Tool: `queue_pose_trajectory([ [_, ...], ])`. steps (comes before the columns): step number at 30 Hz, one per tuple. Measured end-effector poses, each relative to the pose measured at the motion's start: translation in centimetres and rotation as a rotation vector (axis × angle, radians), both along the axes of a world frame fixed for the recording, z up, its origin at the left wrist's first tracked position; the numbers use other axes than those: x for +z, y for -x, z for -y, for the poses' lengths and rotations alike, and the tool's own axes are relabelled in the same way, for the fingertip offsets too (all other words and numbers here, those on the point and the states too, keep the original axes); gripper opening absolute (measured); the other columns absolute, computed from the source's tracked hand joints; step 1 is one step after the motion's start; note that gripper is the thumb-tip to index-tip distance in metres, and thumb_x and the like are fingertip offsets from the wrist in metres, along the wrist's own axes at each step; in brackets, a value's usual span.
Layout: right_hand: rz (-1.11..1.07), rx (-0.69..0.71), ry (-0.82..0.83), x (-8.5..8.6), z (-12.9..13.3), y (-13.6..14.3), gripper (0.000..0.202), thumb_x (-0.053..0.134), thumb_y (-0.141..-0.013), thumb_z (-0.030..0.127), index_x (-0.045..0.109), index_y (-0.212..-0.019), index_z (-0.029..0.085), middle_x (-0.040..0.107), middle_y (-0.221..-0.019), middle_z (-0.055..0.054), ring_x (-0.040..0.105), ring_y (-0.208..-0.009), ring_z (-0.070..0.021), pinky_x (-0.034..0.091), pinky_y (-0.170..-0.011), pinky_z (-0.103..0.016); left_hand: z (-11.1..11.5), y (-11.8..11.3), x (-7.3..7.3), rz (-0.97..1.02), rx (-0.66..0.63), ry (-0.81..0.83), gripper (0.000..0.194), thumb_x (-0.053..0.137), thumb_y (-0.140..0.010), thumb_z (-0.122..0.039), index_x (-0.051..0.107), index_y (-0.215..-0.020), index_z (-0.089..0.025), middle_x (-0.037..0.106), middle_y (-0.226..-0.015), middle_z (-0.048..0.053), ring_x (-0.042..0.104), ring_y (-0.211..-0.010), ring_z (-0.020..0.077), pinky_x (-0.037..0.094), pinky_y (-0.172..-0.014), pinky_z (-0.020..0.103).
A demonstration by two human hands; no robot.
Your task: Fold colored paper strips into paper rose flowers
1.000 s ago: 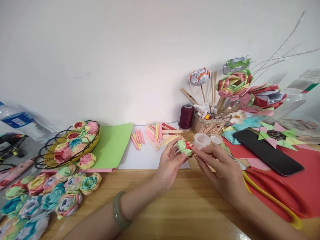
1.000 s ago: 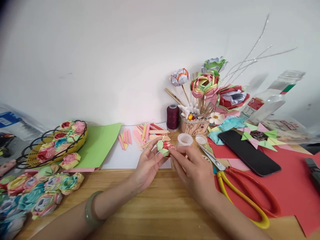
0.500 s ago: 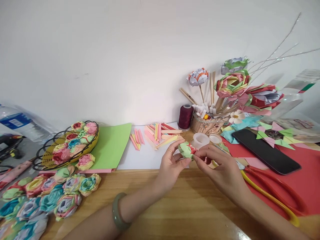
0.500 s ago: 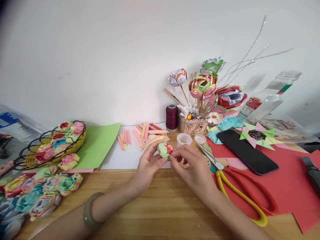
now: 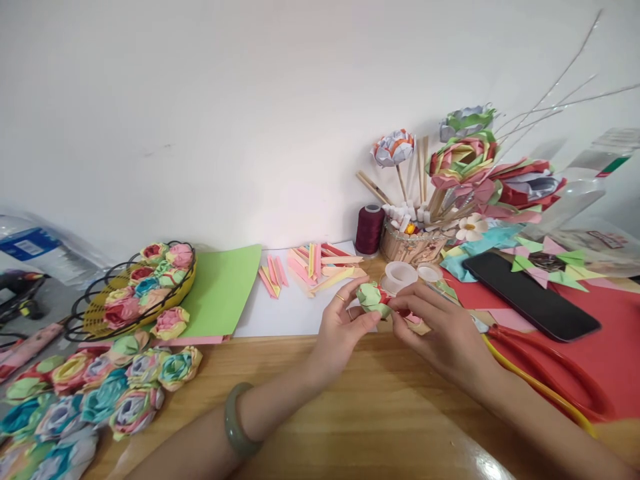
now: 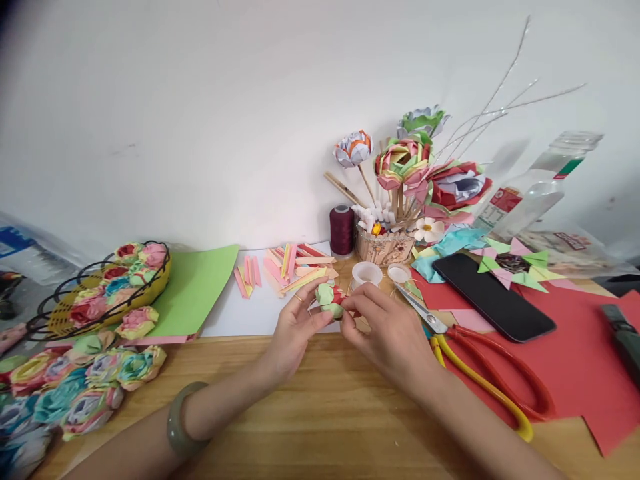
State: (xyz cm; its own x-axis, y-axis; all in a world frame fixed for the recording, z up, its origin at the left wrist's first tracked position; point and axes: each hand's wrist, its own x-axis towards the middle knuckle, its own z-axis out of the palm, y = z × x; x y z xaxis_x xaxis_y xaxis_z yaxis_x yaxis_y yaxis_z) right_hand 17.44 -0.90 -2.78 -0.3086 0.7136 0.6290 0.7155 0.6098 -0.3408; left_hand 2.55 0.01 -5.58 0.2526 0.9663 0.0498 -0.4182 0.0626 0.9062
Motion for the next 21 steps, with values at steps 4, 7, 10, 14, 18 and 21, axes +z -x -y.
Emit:
queue_pose_trajectory([
  [4, 0.014, 0.008, 0.032, 0.1, 0.1, 0.0, 0.010, 0.048, -0.078, 0.013, 0.056, -0.076, 0.020, 0.060, -0.072, -0.002, 0.058, -0.061, -0.0119, 0.046, -0.057, -0.023, 0.0, 0.0, 0.0, -0.005, 0.007, -0.007, 0.040, 0.065, -0.070, -0.018, 0.055, -0.107, -0.027, 0.058, -0.105, 0.000, 0.056, -0.083, 0.0095, 0.045, -0.078, 0.024],
  [7, 0.034, -0.029, -0.010, -0.2, 0.1, 0.1, 0.012, 0.047, -0.078, 0.012, 0.056, -0.074, 0.019, 0.060, -0.071, -0.002, 0.058, -0.059, -0.0116, 0.046, -0.056, -0.022, 0.0, -0.1, 0.1, -0.011, 0.007, -0.006, 0.040, 0.065, -0.069, -0.016, 0.054, -0.106, -0.026, 0.058, -0.103, 0.000, 0.056, -0.082, 0.0087, 0.045, -0.077, 0.023],
  [10, 0.082, -0.052, -0.075, -0.7, 0.0, 0.1, 0.011, 0.048, -0.077, 0.011, 0.056, -0.075, 0.018, 0.061, -0.072, -0.003, 0.058, -0.060, -0.0122, 0.046, -0.055, -0.022, 0.0, -0.1, 0.2, -0.036, 0.013, 0.015, 0.040, 0.066, -0.068, -0.016, 0.053, -0.105, -0.024, 0.058, -0.100, 0.000, 0.056, -0.080, 0.0085, 0.045, -0.076, 0.023],
  [14, 0.101, -0.095, -0.095, -0.9, 0.0, 0.2, 0.011, 0.049, -0.077, 0.013, 0.058, -0.075, 0.018, 0.062, -0.071, -0.004, 0.059, -0.060, -0.0132, 0.046, -0.055, -0.024, 0.1, 0.0, 0.2, -0.061, 0.012, 0.020, 0.042, 0.066, -0.067, -0.019, 0.052, -0.107, -0.023, 0.059, -0.099, 0.001, 0.056, -0.082, 0.0104, 0.045, -0.077, 0.025],
  [18, 0.070, -0.152, -0.037, -0.8, 0.3, 0.5, 0.015, 0.048, -0.079, 0.015, 0.060, -0.071, 0.020, 0.064, -0.069, -0.004, 0.058, -0.058, -0.0127, 0.046, -0.055, -0.024, 0.1, 0.0, 0.0, -0.073, 0.027, -0.010, 0.043, 0.067, -0.067, -0.021, 0.051, -0.106, -0.024, 0.061, -0.097, 0.001, 0.057, -0.087, 0.0126, 0.045, -0.079, 0.026],
  [21, 0.035, -0.165, -0.024, -0.8, 0.5, 0.7, 0.016, 0.049, -0.080, 0.019, 0.063, -0.071, 0.021, 0.064, -0.068, -0.004, 0.058, -0.058, -0.0131, 0.046, -0.055, -0.025, 0.1, 0.0, 0.0, -0.079, 0.047, -0.014, 0.043, 0.067, -0.067, -0.021, 0.051, -0.106, -0.024, 0.061, -0.098, 0.002, 0.057, -0.087, 0.0130, 0.045, -0.080, 0.027],
])
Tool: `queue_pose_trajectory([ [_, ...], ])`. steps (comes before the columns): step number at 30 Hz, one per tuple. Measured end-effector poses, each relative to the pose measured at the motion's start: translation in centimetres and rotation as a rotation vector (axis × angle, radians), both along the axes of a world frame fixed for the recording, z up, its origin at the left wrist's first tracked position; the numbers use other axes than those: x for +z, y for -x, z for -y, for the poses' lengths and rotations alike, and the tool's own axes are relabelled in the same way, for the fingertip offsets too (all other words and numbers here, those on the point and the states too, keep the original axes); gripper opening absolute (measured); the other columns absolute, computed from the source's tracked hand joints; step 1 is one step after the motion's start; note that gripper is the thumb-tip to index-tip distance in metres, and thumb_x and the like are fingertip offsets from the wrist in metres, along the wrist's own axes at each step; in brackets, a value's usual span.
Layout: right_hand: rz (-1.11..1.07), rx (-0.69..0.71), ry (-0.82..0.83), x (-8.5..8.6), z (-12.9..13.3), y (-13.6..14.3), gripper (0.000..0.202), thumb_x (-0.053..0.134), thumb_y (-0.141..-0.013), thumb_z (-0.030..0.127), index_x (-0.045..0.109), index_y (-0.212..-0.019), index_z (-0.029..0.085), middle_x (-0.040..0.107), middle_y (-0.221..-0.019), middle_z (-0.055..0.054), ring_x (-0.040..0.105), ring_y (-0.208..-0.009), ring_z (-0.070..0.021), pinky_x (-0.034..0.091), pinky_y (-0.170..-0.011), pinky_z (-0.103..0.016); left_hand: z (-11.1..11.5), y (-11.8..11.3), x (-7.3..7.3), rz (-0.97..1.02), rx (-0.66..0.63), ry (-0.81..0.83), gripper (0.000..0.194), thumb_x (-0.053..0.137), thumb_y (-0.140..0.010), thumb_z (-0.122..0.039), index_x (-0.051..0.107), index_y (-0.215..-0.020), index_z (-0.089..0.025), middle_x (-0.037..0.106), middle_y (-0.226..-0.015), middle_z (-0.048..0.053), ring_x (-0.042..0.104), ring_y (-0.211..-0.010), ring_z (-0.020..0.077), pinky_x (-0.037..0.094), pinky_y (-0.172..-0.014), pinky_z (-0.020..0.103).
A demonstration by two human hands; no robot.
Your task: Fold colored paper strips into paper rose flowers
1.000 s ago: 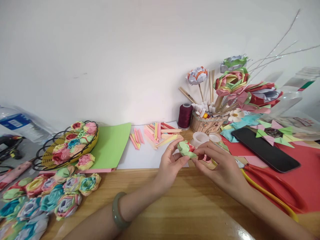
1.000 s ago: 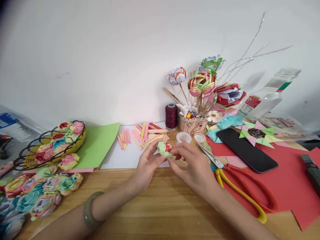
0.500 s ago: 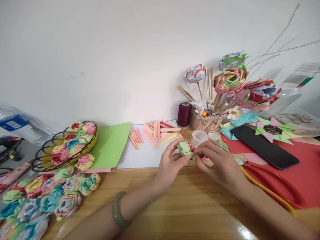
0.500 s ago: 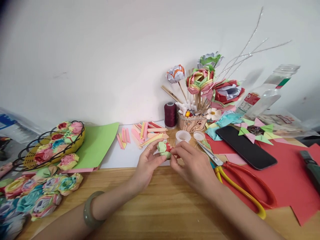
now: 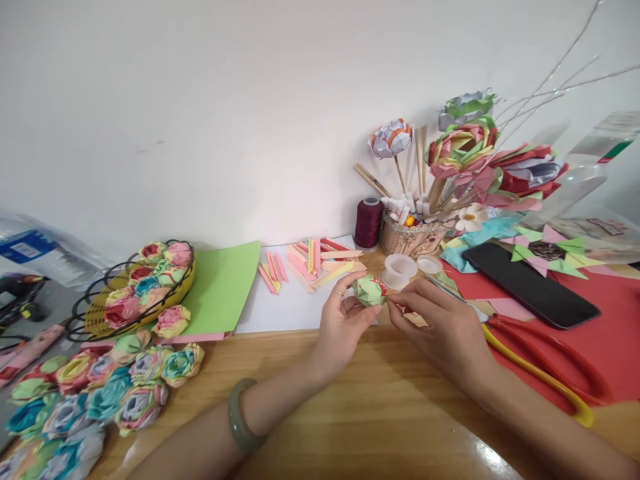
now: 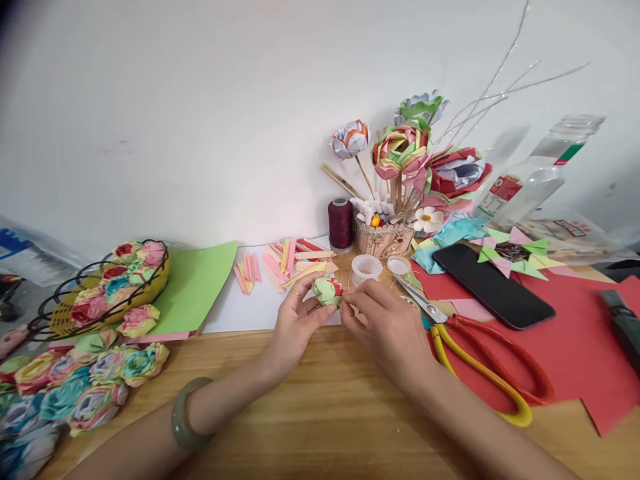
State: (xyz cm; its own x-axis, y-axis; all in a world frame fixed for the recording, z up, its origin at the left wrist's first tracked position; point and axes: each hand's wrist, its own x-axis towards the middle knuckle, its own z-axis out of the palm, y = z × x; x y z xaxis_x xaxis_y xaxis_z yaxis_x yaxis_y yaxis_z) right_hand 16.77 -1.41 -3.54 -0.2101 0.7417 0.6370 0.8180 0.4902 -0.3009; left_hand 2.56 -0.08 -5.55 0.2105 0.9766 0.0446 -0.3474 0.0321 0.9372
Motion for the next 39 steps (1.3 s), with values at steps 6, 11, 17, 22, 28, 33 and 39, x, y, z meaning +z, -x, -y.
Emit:
queue_pose_trajectory([
  [6, -0.209, 0.094, 0.156, 0.6, 0.0, -0.3, 0.014, 0.053, -0.080, 0.025, 0.065, -0.074, 0.020, 0.062, -0.069, -0.004, 0.056, -0.060, -0.0139, 0.045, -0.055, -0.027, 0.1, 0.0, 0.2, 0.011, 0.003, 0.012, 0.043, 0.067, -0.067, -0.020, 0.051, -0.106, -0.024, 0.060, -0.103, 0.002, 0.057, -0.088, 0.0129, 0.045, -0.081, 0.028],
  [11, -0.491, 0.198, 0.563, 1.7, -0.6, -0.7, 0.023, 0.053, -0.080, 0.039, 0.066, -0.076, 0.020, 0.063, -0.076, -0.003, 0.057, -0.070, -0.0158, 0.044, -0.061, -0.027, -0.1, 0.0, 0.3, 0.068, 0.007, 0.006, 0.041, 0.066, -0.068, -0.020, 0.051, -0.106, -0.025, 0.058, -0.106, 0.001, 0.058, -0.087, 0.0126, 0.045, -0.082, 0.029],
  [17, -0.696, 0.221, 0.856, 1.3, -1.4, -1.4, 0.030, 0.066, -0.067, 0.047, 0.065, -0.071, 0.017, 0.061, -0.066, -0.001, 0.052, -0.060, -0.0126, 0.042, -0.054, -0.024, 0.0, 0.2, 0.4, 0.069, -0.027, 0.025, 0.042, 0.067, -0.067, -0.021, 0.052, -0.106, -0.023, 0.058, -0.107, 0.003, 0.058, -0.086, 0.0136, 0.045, -0.079, 0.028],
  [22, -0.629, 0.276, 0.844, 0.9, -1.7, -1.8, 0.030, 0.066, -0.067, 0.047, 0.062, -0.067, 0.018, 0.058, -0.066, 0.000, 0.053, -0.064, -0.0136, 0.043, -0.059, -0.024, 0.2, 0.3, 0.6, 0.040, -0.062, 0.022, 0.041, 0.067, -0.066, -0.020, 0.052, -0.104, -0.024, 0.061, -0.097, 0.001, 0.057, -0.082, 0.0127, 0.045, -0.078, 0.028],
  [28, -0.539, 0.218, 0.710, 0.6, -1.6, -1.6, 0.029, 0.062, -0.071, 0.048, 0.066, -0.075, 0.019, 0.064, -0.074, -0.003, 0.058, -0.070, -0.0169, 0.046, -0.062, -0.028, 0.2, 0.2, 0.6, 0.001, -0.018, -0.024, 0.043, 0.065, -0.068, -0.019, 0.050, -0.107, -0.021, 0.062, -0.100, 0.005, 0.058, -0.090, 0.0159, 0.045, -0.082, 0.030],
  [33, -0.581, 0.184, 0.876, 0.3, -2.0, -2.4, 0.028, 0.069, -0.063, 0.046, 0.071, -0.079, 0.022, 0.070, -0.077, -0.006, 0.063, -0.070, -0.0191, 0.050, -0.059, -0.027, 0.1, 0.3, 0.6, -0.004, -0.011, -0.056, 0.046, 0.064, -0.068, -0.018, 0.048, -0.111, -0.019, 0.060, -0.104, 0.007, 0.057, -0.093, 0.0170, 0.044, -0.087, 0.033],
  [39, -0.543, 0.189, 0.851, 0.2, -2.6, -2.8, 0.019, 0.072, -0.061, 0.042, 0.074, -0.072, 0.026, 0.072, -0.084, -0.009, 0.066, -0.079, -0.0269, 0.054, -0.064, -0.030, -0.2, 0.3, 0.4, -0.079, 0.029, -0.017, 0.048, 0.067, -0.064, -0.019, 0.052, -0.110, -0.019, 0.057, -0.107, 0.009, 0.056, -0.096, 0.0206, 0.046, -0.085, 0.036],
])
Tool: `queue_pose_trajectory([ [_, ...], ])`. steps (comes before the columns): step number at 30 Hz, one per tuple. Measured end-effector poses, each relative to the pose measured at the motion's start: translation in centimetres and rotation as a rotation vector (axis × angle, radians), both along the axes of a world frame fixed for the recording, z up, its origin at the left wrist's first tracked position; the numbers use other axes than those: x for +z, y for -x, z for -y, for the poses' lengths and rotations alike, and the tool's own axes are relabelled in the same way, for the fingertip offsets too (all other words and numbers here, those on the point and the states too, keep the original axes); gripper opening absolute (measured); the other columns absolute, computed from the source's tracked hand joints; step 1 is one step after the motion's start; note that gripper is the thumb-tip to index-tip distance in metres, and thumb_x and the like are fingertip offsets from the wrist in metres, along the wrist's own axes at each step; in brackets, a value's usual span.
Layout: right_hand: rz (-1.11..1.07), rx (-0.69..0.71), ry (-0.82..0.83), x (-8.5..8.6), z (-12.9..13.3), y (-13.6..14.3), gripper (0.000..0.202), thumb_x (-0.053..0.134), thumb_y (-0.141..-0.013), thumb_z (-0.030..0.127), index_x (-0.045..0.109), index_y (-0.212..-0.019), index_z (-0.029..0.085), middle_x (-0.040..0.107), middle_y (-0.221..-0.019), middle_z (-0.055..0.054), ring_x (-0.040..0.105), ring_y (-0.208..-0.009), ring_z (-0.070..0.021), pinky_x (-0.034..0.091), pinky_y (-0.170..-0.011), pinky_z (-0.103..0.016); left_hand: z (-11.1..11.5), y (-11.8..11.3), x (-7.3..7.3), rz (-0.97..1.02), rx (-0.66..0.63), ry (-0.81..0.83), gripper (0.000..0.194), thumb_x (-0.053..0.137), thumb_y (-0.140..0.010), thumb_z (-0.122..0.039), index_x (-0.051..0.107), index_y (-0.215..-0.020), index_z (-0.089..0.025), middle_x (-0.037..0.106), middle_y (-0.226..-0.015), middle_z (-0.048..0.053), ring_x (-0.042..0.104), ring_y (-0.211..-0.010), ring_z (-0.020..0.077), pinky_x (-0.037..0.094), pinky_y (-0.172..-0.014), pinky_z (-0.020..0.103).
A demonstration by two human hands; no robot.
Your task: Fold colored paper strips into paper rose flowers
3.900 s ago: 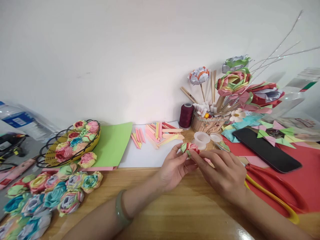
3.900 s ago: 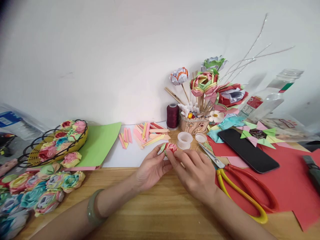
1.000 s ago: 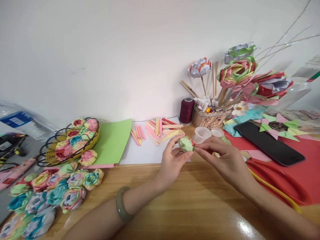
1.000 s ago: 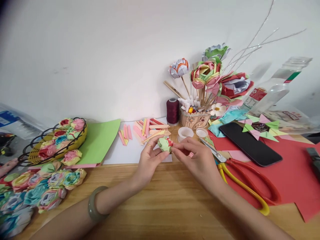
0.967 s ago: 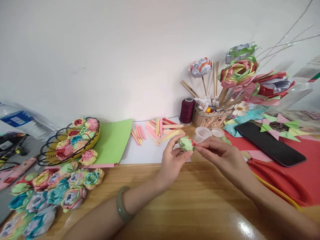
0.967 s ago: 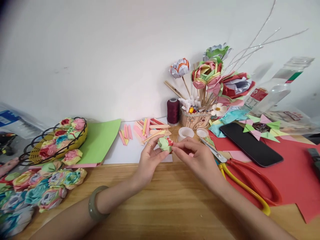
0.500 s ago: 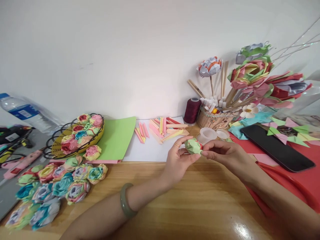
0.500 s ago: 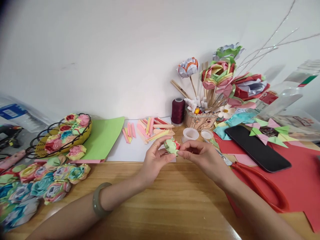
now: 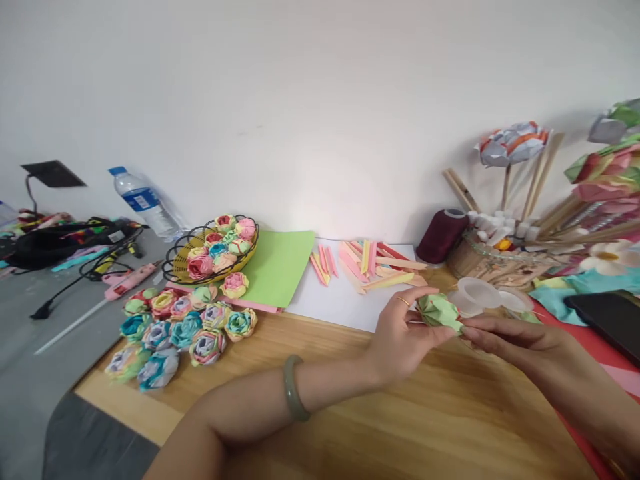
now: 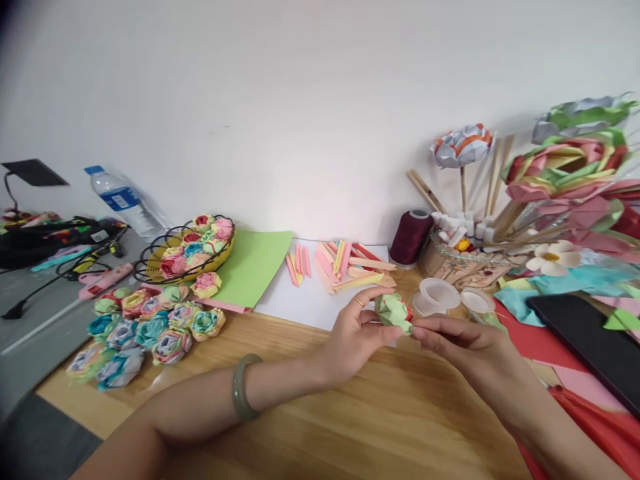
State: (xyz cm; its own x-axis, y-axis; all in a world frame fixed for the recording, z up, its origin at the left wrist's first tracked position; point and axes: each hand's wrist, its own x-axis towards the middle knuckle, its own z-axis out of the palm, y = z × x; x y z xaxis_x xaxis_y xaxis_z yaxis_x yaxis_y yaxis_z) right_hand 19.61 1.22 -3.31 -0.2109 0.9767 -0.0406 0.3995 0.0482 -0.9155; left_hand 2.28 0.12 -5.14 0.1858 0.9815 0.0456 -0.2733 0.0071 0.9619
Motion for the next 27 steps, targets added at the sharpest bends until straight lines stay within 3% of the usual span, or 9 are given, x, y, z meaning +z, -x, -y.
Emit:
queue_pose_trajectory([
  [5, 0.052, -0.053, -0.005, 0.2, -0.1, 0.5, 0.023, 0.073, -0.054, 0.047, 0.073, -0.063, 0.026, 0.072, -0.077, -0.011, 0.066, -0.069, -0.0276, 0.053, -0.055, -0.032, -0.2, 0.1, 0.2, 0.023, -0.043, 0.043, 0.050, 0.071, -0.060, -0.023, 0.055, -0.106, -0.019, 0.060, -0.097, 0.008, 0.057, -0.090, 0.0205, 0.046, -0.082, 0.036],
  [9, 0.033, -0.016, 0.052, -0.3, -0.3, 0.1, 0.017, 0.074, -0.056, 0.042, 0.074, -0.067, 0.028, 0.072, -0.078, -0.011, 0.066, -0.074, -0.0273, 0.053, -0.060, -0.030, -0.4, 0.2, 0.3, 0.099, -0.101, 0.096, 0.052, 0.072, -0.056, -0.028, 0.055, -0.104, -0.018, 0.059, -0.085, 0.004, 0.057, -0.076, 0.0151, 0.044, -0.078, 0.034],
  [17, -0.092, 0.008, 0.143, -1.5, -1.0, -1.1, 0.022, 0.075, -0.054, 0.046, 0.075, -0.069, 0.031, 0.071, -0.073, -0.016, 0.067, -0.065, -0.0259, 0.054, -0.055, -0.028, -0.7, 0.2, 0.1, 0.179, -0.080, 0.155, 0.052, 0.075, -0.050, -0.032, 0.058, -0.098, -0.020, 0.054, -0.091, 0.002, 0.050, -0.066, 0.0092, 0.042, -0.070, 0.030],
  [23, -0.129, -0.023, 0.204, -1.1, -1.1, -0.6, 0.024, 0.078, -0.048, 0.046, 0.075, -0.065, 0.029, 0.072, -0.071, -0.015, 0.066, -0.061, -0.0213, 0.052, -0.052, -0.023, -0.7, 0.2, 0.1, 0.176, -0.091, 0.160, 0.052, 0.076, -0.049, -0.031, 0.059, -0.097, -0.020, 0.053, -0.089, 0.002, 0.049, -0.069, 0.0103, 0.042, -0.069, 0.029],
  [27, -0.047, -0.140, 0.198, -0.7, -0.8, 0.3, 0.029, 0.077, -0.041, 0.049, 0.074, -0.059, 0.026, 0.071, -0.068, -0.010, 0.065, -0.061, -0.0217, 0.052, -0.051, -0.024, -0.6, 0.2, 0.2, 0.162, -0.098, 0.174, 0.048, 0.073, -0.053, -0.024, 0.059, -0.099, -0.020, 0.054, -0.091, 0.002, 0.049, -0.066, 0.0085, 0.043, -0.068, 0.028],
])
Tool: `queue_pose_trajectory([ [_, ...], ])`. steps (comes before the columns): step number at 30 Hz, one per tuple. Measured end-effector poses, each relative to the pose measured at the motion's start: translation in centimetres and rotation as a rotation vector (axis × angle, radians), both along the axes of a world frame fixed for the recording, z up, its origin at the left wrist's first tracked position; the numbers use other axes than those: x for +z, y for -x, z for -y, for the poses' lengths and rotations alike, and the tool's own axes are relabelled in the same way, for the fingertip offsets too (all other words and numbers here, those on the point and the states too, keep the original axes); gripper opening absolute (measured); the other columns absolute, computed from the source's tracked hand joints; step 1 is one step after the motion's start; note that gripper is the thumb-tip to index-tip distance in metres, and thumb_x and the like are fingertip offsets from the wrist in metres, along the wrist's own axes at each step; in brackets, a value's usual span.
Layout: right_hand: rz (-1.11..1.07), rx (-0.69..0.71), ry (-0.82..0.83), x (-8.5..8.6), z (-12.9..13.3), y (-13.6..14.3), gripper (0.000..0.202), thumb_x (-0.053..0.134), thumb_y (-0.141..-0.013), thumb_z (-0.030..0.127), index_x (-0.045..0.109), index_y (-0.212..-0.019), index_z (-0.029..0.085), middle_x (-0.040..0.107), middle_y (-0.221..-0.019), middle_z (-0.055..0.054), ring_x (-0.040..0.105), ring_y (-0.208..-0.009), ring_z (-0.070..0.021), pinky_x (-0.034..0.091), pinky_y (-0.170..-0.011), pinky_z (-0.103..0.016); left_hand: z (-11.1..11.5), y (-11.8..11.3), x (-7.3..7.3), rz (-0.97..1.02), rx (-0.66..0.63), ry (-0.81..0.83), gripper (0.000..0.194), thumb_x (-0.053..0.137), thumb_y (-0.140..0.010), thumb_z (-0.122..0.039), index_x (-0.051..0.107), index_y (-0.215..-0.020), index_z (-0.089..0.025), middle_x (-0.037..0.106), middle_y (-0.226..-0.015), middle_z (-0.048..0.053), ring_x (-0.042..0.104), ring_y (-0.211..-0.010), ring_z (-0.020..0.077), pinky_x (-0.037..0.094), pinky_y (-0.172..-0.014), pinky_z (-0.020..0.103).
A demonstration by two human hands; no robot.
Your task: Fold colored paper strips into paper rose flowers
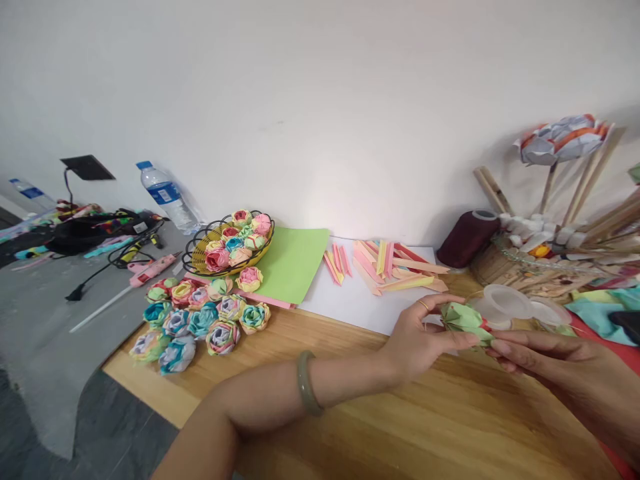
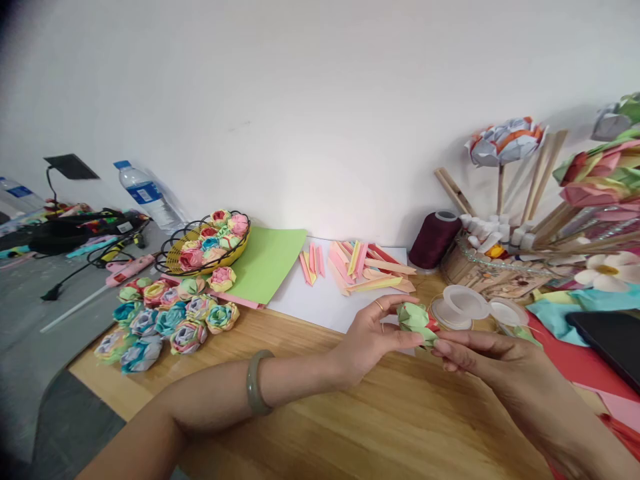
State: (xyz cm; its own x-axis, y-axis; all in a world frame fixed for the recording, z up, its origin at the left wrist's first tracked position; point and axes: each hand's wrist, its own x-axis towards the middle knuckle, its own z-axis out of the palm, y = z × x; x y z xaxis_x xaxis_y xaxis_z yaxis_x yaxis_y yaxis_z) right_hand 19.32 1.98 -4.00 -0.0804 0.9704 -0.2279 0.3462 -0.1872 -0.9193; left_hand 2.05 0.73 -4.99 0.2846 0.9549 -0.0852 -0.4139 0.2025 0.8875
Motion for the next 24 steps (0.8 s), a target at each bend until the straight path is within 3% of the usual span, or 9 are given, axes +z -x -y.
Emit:
queue_pose_trajectory([
  [5, 0.143, -0.015, -0.068, 0.0, 0.4, 0.3, 0.035, 0.072, -0.042, 0.053, 0.072, -0.061, 0.023, 0.071, -0.073, -0.005, 0.065, -0.071, -0.0238, 0.052, -0.058, -0.025, 0.1, 0.0, -0.1, -0.027, -0.013, -0.045, 0.044, 0.069, -0.057, -0.017, 0.058, -0.100, -0.020, 0.055, -0.090, 0.001, 0.052, -0.069, 0.0089, 0.043, -0.072, 0.029],
  [13, 0.179, 0.035, -0.102, -0.7, 0.2, -0.7, 0.037, 0.069, -0.049, 0.056, 0.072, -0.068, 0.024, 0.071, -0.080, -0.007, 0.065, -0.076, -0.0250, 0.052, -0.063, -0.027, 0.1, 0.1, 0.1, 0.007, -0.009, -0.023, 0.047, 0.072, -0.054, -0.024, 0.056, -0.098, -0.018, 0.056, -0.088, 0.002, 0.051, -0.069, 0.0094, 0.042, -0.074, 0.030],
  [24, 0.091, -0.004, 0.035, 1.7, 1.1, 1.2, 0.034, 0.073, -0.040, 0.052, 0.069, -0.055, 0.022, 0.067, -0.065, -0.006, 0.061, -0.059, -0.0194, 0.048, -0.050, -0.023, 0.1, 0.0, 0.0, 0.025, -0.029, -0.024, 0.042, 0.069, -0.057, -0.019, 0.059, -0.098, -0.019, 0.056, -0.086, 0.002, 0.049, -0.072, 0.0101, 0.040, -0.069, 0.026],
])
